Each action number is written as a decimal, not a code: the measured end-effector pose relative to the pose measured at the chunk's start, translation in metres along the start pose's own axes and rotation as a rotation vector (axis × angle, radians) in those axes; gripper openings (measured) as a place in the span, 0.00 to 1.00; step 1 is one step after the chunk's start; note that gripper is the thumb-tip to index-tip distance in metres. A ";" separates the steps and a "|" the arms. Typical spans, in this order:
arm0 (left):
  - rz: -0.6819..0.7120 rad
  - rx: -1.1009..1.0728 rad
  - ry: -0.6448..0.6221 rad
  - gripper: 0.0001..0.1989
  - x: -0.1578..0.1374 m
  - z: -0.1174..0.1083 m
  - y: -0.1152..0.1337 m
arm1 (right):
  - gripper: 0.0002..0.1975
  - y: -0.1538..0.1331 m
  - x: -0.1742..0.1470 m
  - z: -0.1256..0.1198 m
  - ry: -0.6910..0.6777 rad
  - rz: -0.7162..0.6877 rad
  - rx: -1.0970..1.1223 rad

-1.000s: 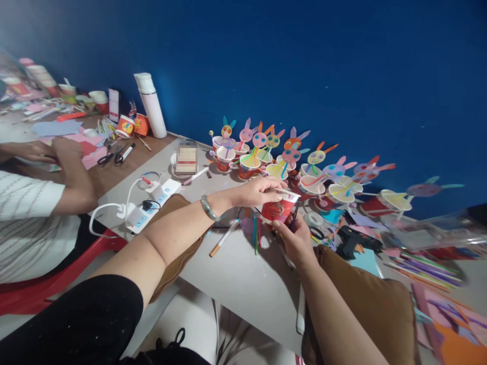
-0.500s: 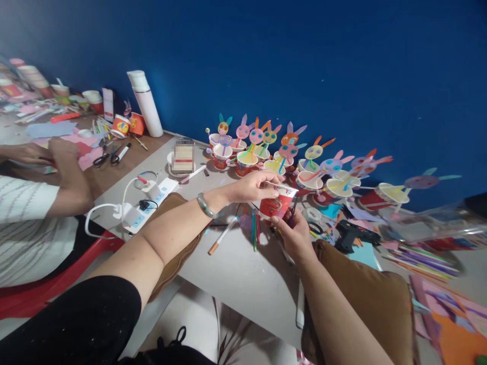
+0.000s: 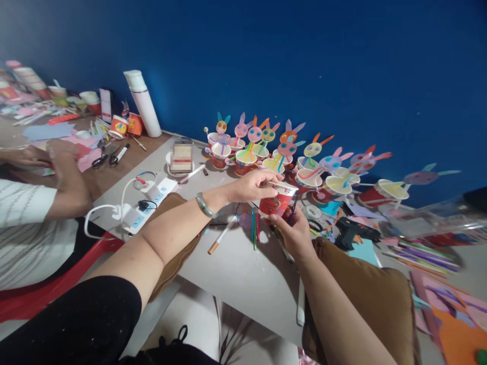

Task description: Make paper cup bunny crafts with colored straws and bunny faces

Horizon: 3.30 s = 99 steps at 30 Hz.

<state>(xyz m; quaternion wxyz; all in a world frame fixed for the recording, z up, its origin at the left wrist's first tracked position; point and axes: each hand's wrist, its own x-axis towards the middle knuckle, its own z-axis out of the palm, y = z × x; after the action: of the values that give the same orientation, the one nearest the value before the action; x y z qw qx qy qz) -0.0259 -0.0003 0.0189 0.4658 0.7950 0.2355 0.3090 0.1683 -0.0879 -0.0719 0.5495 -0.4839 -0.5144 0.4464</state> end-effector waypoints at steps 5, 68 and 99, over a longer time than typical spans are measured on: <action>0.026 -0.009 0.016 0.09 0.001 0.002 -0.003 | 0.25 -0.003 -0.001 0.001 -0.010 -0.007 0.001; 0.343 0.179 0.386 0.11 0.003 0.019 -0.016 | 0.19 -0.028 0.006 0.005 0.158 0.129 0.550; 0.363 0.247 0.382 0.19 -0.005 0.044 -0.012 | 0.17 -0.030 0.006 0.008 0.230 0.059 0.575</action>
<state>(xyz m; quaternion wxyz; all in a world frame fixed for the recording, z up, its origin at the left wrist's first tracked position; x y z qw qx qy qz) 0.0014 -0.0242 -0.0099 0.2497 0.8022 0.2086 0.5006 0.1605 -0.0852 -0.0413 0.7055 -0.3705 -0.2873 0.5315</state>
